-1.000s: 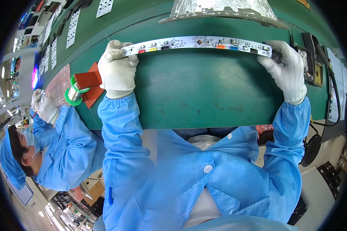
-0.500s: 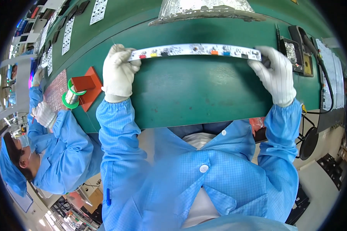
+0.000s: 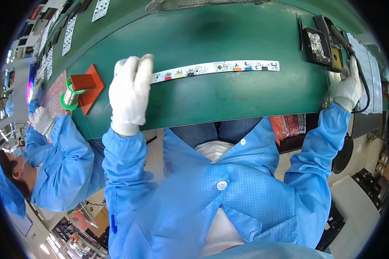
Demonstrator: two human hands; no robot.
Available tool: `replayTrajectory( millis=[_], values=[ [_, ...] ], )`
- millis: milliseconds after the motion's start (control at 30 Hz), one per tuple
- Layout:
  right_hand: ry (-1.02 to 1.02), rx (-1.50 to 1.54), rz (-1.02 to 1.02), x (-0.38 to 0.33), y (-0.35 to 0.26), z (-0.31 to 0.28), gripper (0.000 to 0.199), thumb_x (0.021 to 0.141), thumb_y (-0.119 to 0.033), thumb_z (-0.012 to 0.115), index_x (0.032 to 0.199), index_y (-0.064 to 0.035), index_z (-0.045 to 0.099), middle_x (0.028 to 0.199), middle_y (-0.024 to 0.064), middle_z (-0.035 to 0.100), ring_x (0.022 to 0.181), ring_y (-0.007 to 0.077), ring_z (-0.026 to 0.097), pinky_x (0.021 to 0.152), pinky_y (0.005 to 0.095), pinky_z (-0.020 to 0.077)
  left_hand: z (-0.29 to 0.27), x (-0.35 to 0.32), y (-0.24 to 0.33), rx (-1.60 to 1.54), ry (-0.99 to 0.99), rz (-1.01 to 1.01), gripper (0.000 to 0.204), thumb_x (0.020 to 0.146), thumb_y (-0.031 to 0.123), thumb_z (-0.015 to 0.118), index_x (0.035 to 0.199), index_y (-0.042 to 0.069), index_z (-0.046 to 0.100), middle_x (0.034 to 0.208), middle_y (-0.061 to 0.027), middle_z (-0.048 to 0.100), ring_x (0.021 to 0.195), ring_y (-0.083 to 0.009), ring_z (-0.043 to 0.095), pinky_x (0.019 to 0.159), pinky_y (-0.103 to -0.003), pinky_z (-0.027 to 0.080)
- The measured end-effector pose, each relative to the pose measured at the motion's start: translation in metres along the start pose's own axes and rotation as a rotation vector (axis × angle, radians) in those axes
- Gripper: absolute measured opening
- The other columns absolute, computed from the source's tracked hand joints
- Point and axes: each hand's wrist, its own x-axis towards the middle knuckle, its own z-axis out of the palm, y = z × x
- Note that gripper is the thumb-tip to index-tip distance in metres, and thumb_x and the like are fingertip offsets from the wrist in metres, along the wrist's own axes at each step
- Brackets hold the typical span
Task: Soldering components onto printed circuit boards at a factory workbench.
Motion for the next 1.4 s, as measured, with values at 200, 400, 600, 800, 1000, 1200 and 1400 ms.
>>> replayTrajectory(
  millis=[200,400,600,800,1000,1200,1400],
  values=[
    [0.232,0.420,0.147,0.029,-0.021,-0.025,0.034,0.088,0.007,0.054,0.112,-0.0073,0.073,0.108,0.0092,0.067,0.086,0.0153,0.064,0.079,0.0264,0.0529,0.005,0.014,0.066,-0.396,0.119,-0.268,0.009,0.081,0.011,0.070,0.088,0.008,0.065,0.073,-0.0084,0.062,0.063,-0.0272,0.063,0.057,-0.036,0.051],
    [0.284,0.270,-0.786,-0.018,-0.092,-0.033,0.016,0.083,0.000,0.062,0.096,0.0036,0.071,0.103,0.0109,0.067,0.090,0.0179,0.065,0.078,0.0307,0.0542,0.028,0.033,0.102,-0.503,0.152,-0.204,0.015,0.080,0.012,0.069,0.085,0.009,0.056,0.074,-0.0095,0.060,0.054,-0.0263,0.058,0.049,-0.035,0.049],
    [-0.513,0.863,-0.236,-0.073,-0.162,0.022,0.017,0.072,-0.009,0.064,0.085,0.0022,0.061,0.085,0.0076,0.060,0.075,0.0140,0.056,0.067,0.0257,0.0432,0.049,0.026,0.107,-0.368,0.126,-0.224,0.015,0.072,0.006,0.070,0.083,0.009,0.059,0.080,-0.0058,0.062,0.061,-0.0240,0.059,0.055,-0.032,0.047],
    [-0.572,1.057,-0.231,-0.075,-0.153,0.038,0.011,0.076,-0.001,0.064,0.086,0.0009,0.061,0.085,0.0051,0.060,0.071,0.0102,0.055,0.064,0.0228,0.0428,0.066,0.020,0.102,-0.297,0.304,-0.105,0.018,0.066,0.009,0.071,0.082,0.011,0.062,0.085,-0.0063,0.063,0.065,-0.0239,0.060,0.061,-0.034,0.048],
    [-0.693,1.133,-0.165,-0.078,-0.157,0.042,0.011,0.079,0.006,0.063,0.088,-0.0017,0.063,0.080,0.0004,0.058,0.065,0.0044,0.053,0.057,0.0180,0.0402,0.081,0.014,0.103,-0.234,0.222,-0.130,0.021,0.069,0.020,0.070,0.084,0.010,0.060,0.090,-0.0062,0.058,0.074,-0.0215,0.059,0.067,-0.034,0.050],
    [-0.668,1.008,-0.172,-0.089,-0.162,0.053,0.010,0.081,0.004,0.062,0.089,-0.0020,0.064,0.077,-0.0010,0.057,0.063,0.0035,0.050,0.056,0.0188,0.0407,0.089,0.006,0.096,-0.210,0.155,-0.136,0.022,0.071,0.023,0.070,0.086,0.010,0.060,0.093,-0.0058,0.058,0.082,-0.0223,0.059,0.070,-0.035,0.050],
    [-0.637,0.885,-0.385,-0.099,-0.169,0.064,0.005,0.086,-0.003,0.063,0.084,0.0014,0.064,0.086,0.0031,0.058,0.062,0.0066,0.051,0.055,0.0224,0.0411,0.096,-0.004,0.086,-0.211,0.161,-0.127,0.021,0.072,0.022,0.070,0.087,0.011,0.061,0.096,-0.0058,0.058,0.087,-0.0230,0.059,0.071,-0.035,0.049]
  ],
)
